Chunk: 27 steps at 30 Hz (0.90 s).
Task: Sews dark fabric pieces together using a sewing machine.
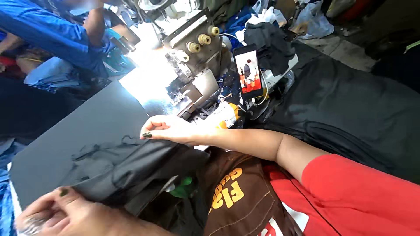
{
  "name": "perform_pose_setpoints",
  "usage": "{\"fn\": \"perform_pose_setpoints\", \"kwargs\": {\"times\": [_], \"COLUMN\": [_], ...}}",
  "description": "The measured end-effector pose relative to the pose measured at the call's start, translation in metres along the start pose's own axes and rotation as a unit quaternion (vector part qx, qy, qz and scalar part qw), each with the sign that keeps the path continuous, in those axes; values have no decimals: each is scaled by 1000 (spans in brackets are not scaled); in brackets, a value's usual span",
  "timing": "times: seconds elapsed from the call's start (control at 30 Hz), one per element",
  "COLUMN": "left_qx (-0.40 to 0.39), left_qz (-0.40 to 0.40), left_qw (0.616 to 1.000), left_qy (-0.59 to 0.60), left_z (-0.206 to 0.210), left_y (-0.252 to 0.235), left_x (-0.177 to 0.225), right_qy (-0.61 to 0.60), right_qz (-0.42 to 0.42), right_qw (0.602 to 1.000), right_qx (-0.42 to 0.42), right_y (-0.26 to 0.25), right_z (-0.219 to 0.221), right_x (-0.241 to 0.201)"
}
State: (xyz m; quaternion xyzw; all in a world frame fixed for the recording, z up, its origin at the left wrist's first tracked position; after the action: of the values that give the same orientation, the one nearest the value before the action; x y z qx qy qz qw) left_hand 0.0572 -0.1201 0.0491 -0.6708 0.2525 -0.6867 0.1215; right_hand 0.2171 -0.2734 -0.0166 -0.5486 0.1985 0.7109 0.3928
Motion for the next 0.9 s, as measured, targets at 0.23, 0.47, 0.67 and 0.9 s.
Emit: {"fn": "perform_pose_setpoints", "kwargs": {"times": [0.23, 0.47, 0.67, 0.9], "left_qx": [-209, -165, -147, -143], "left_qz": [82, 97, 110, 109], "left_qw": [923, 932, 933, 932], "left_qy": [-313, -307, -310, -315], "left_z": [31, 29, 27, 26], "left_y": [50, 53, 55, 55], "left_x": [-133, -133, -132, -134], "right_qy": [259, 280, 310, 361], "right_qz": [20, 69, 110, -23], "right_qw": [959, 957, 944, 904], "right_qx": [-115, -38, -37, 230], "right_y": [48, 88, 115, 98], "right_z": [-72, -142, -175, -277], "right_x": [69, 44, 21, -87]}}
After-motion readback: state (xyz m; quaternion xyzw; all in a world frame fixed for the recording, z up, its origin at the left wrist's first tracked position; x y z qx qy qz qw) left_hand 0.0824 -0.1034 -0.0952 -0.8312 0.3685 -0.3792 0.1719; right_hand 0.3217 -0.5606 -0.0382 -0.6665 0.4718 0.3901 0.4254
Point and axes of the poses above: each hand's wrist, its own y-axis away from the middle knuckle, its own z-axis out of the palm, x = y × z, the point moved 6 cm from there along -y, towards the middle knuckle, and after that the axes turned 12 degrees about x, right-handed, at the moved point
